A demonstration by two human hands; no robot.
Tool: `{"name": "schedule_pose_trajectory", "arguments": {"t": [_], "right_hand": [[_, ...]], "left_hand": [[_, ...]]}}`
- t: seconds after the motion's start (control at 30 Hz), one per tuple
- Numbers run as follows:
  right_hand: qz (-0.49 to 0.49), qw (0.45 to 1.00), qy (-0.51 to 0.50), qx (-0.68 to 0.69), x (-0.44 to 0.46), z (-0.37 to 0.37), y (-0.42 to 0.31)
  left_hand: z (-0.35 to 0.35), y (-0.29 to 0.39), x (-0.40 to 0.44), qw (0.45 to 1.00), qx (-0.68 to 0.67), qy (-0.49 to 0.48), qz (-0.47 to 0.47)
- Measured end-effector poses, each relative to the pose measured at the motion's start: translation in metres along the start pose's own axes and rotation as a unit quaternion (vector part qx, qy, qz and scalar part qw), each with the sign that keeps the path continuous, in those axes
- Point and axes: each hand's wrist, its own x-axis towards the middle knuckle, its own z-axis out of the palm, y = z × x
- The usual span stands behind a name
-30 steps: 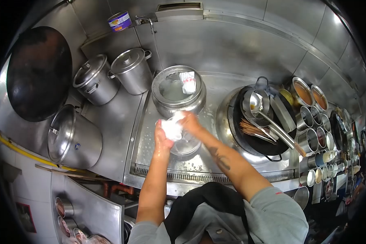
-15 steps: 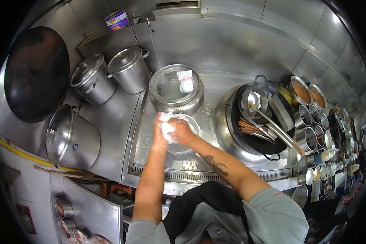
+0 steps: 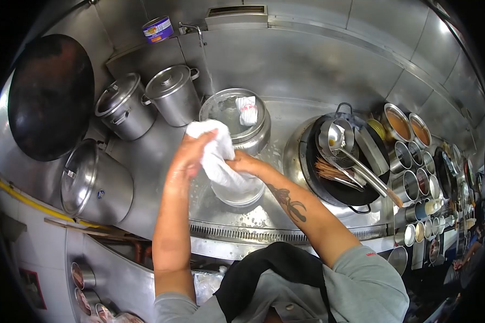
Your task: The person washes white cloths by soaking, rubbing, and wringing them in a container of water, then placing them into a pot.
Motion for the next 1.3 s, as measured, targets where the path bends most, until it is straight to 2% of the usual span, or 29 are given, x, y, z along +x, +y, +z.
{"name": "schedule_pose_trajectory", "arguments": {"t": [0.03, 0.13, 0.17, 0.2, 0.27, 0.33, 0.37, 0.4, 0.43, 0.47, 0.53, 0.57, 0.6, 0.63, 0.67, 0.73, 0.77, 0.87, 0.9, 0.97, 1.0, 1.1, 1.13, 1.17, 1.2, 1.23, 1.3], "right_hand": [[0.069, 0.997, 0.015, -0.022, -0.004, -0.002, 0.01], [0.078, 0.973, 0.082, 0.202, -0.022, -0.033, 0.04], [0.092, 0.943, 0.121, 0.296, -0.021, -0.049, 0.049], [0.062, 0.873, 0.153, 0.459, -0.026, -0.056, 0.033], [-0.028, 0.72, 0.145, 0.678, -0.03, -0.045, -0.016], [-0.021, 0.744, 0.187, 0.641, -0.001, -0.01, -0.017], [-0.034, 0.903, 0.199, 0.379, 0.0, 0.01, -0.036], [-0.099, 0.962, 0.177, 0.182, -0.007, 0.027, -0.059], [-0.171, 0.968, 0.183, -0.014, -0.014, 0.045, -0.083], [-0.294, 0.935, 0.166, -0.109, -0.019, 0.054, -0.093], [-0.331, 0.894, 0.238, -0.184, -0.006, 0.047, -0.05], [-0.351, 0.869, 0.271, -0.22, 0.002, 0.042, -0.034], [-0.247, 0.918, 0.252, -0.178, 0.0, 0.029, -0.031], [-0.165, 0.929, 0.247, -0.219, 0.006, 0.016, -0.013], [-0.081, 0.932, 0.238, -0.26, 0.015, 0.002, 0.007], [-0.034, 0.985, 0.161, -0.053, 0.018, -0.025, 0.018], [-0.009, 0.991, 0.12, 0.054, 0.019, -0.036, 0.022], [0.067, 0.988, 0.068, 0.119, -0.003, -0.066, -0.081], [0.044, 0.988, 0.041, 0.14, -0.007, -0.075, -0.095], [-0.002, 0.984, -0.01, 0.179, -0.012, -0.089, -0.111], [0.01, 0.981, 0.017, 0.191, -0.008, -0.09, -0.109], [0.05, 0.973, 0.098, 0.203, 0.005, -0.08, -0.097], [-0.015, 0.986, 0.15, 0.067, 0.006, -0.077, -0.08], [-0.082, 0.974, 0.199, -0.071, 0.006, -0.073, -0.056], [-0.145, 0.936, 0.244, -0.207, 0.001, -0.068, -0.042], [-0.171, 0.929, 0.237, -0.227, -0.01, -0.059, -0.04], [-0.131, 0.971, 0.102, -0.171, -0.023, -0.039, -0.002]], "left_hand": [[-0.011, 0.013, -0.007, 0.997, -0.07, 0.007, 0.013], [-0.058, 0.02, -0.026, 0.951, -0.301, 0.029, 0.07], [-0.067, 0.016, -0.037, 0.944, -0.315, -0.058, 0.081], [-0.068, 0.001, -0.043, 0.939, -0.335, -0.032, 0.067], [-0.063, -0.052, -0.038, 0.926, -0.375, 0.017, 0.039], [-0.035, -0.101, -0.027, 0.885, -0.462, -0.025, -0.051], [-0.017, -0.119, -0.02, 0.9, -0.432, -0.018, -0.055], [-0.006, -0.136, -0.01, 0.914, -0.401, -0.014, -0.058], [-0.016, -0.171, 0.012, 0.888, -0.451, -0.096, 0.003], [-0.031, -0.219, 0.04, 0.849, -0.494, -0.175, 0.065], [-0.041, -0.234, 0.048, 0.857, -0.484, -0.167, 0.053], [-0.037, -0.209, 0.043, 0.9, -0.428, -0.083, -0.015], [-0.032, -0.18, 0.036, 0.928, -0.364, 0.0, -0.082], [-0.026, -0.154, 0.019, 0.954, -0.283, 0.033, -0.096], [-0.027, -0.142, 0.011, 0.977, -0.181, 0.006, -0.114], [-0.036, -0.124, -0.004, 0.987, 0.027, -0.049, -0.149], [-0.04, -0.112, -0.014, 0.98, 0.179, -0.062, -0.068], [-0.068, -0.092, -0.025, 0.88, 0.47, -0.038, -0.055], [-0.092, -0.105, -0.019, 0.912, 0.4, -0.008, -0.095], [-0.086, -0.063, -0.032, 0.919, 0.374, 0.035, -0.119], [-0.085, -0.049, -0.037, 0.922, 0.359, 0.058, -0.132], [-0.125, -0.074, -0.027, 0.98, 0.182, 0.025, -0.081], [-0.123, -0.076, -0.028, 0.992, 0.091, 0.015, -0.088], [-0.117, -0.078, -0.029, 0.995, 0.001, 0.005, -0.095], [-0.114, -0.08, -0.03, 0.991, -0.09, -0.006, -0.101], [-0.115, -0.095, -0.024, 0.982, -0.157, 0.009, -0.103], [-0.098, -0.116, -0.015, 0.963, -0.232, 0.027, -0.134]]}}
